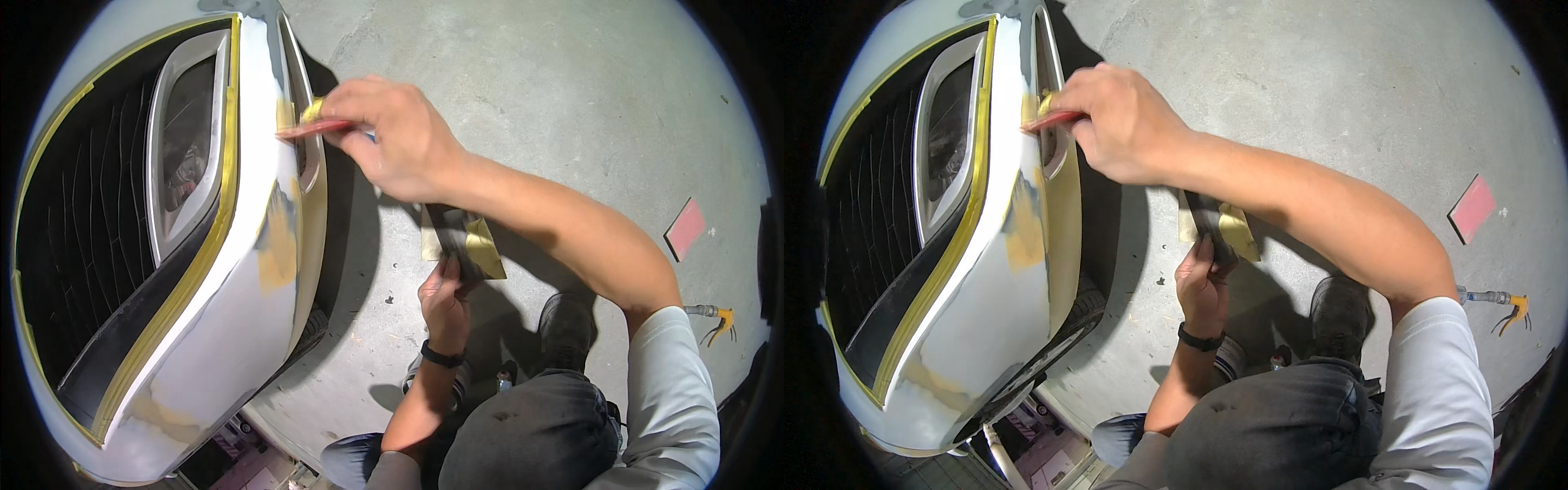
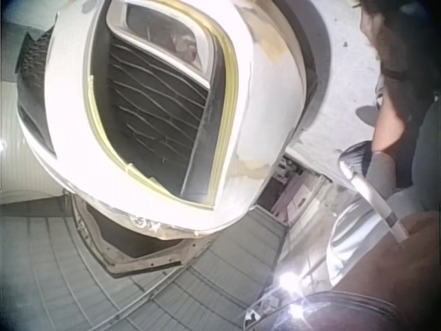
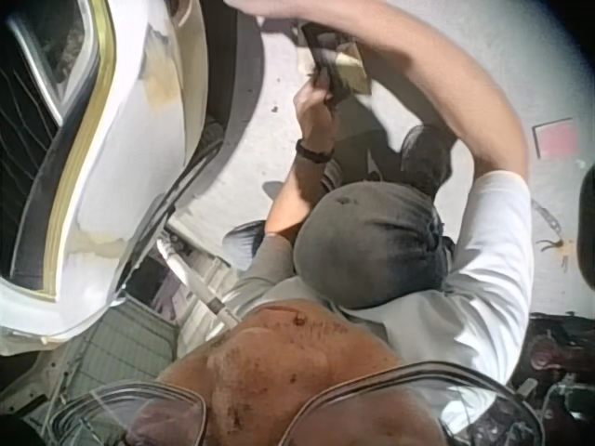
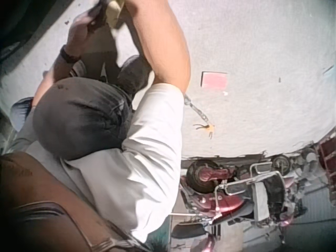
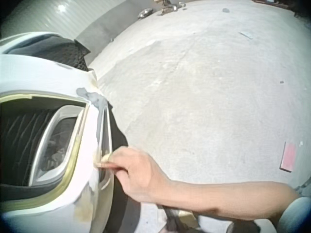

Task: The person applies a yellow body filler to the front bumper of a white car using a metal spreader and a red plastic scraper. They repeatedly scoop filler from the spreader and smooth it onto the bumper surface, working along the edge near the grille.

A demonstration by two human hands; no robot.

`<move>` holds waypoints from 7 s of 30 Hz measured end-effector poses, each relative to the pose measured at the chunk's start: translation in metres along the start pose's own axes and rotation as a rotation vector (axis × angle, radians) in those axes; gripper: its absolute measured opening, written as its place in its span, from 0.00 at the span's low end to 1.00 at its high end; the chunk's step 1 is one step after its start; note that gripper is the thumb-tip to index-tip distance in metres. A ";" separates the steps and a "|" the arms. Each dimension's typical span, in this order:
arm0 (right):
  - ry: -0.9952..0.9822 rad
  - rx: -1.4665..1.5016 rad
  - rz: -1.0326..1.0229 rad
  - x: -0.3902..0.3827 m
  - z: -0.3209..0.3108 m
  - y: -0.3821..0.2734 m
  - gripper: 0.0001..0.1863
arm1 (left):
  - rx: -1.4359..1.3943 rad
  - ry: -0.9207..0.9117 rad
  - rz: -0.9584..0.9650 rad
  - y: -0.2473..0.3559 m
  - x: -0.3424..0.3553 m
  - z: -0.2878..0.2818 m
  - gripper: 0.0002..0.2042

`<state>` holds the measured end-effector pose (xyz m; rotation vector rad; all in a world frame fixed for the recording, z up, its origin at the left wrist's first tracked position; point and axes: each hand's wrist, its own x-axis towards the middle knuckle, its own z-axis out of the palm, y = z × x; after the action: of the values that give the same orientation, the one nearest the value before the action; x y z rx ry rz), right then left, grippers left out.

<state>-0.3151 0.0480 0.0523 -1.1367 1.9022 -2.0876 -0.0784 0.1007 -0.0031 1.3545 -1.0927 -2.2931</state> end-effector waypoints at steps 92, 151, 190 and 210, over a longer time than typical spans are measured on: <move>-0.284 -0.240 0.022 -0.139 -0.126 -0.108 0.19 | -0.513 -0.411 0.115 0.040 0.003 0.042 0.11; 0.286 -0.291 0.801 -0.299 -0.126 -0.263 0.16 | -0.163 -0.768 -0.001 0.054 -0.113 0.004 0.14; -0.237 0.627 0.983 -0.168 0.068 -0.375 0.19 | -0.091 -0.698 0.224 0.239 -0.287 -0.209 0.07; 0.318 0.562 0.570 -0.202 0.095 -0.416 0.12 | 0.068 -0.882 0.262 0.254 -0.277 -0.218 0.13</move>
<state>0.0493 0.1678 0.3263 -0.1306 1.3443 -2.2902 0.2139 -0.0213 0.2940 0.1181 -1.4611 -2.6839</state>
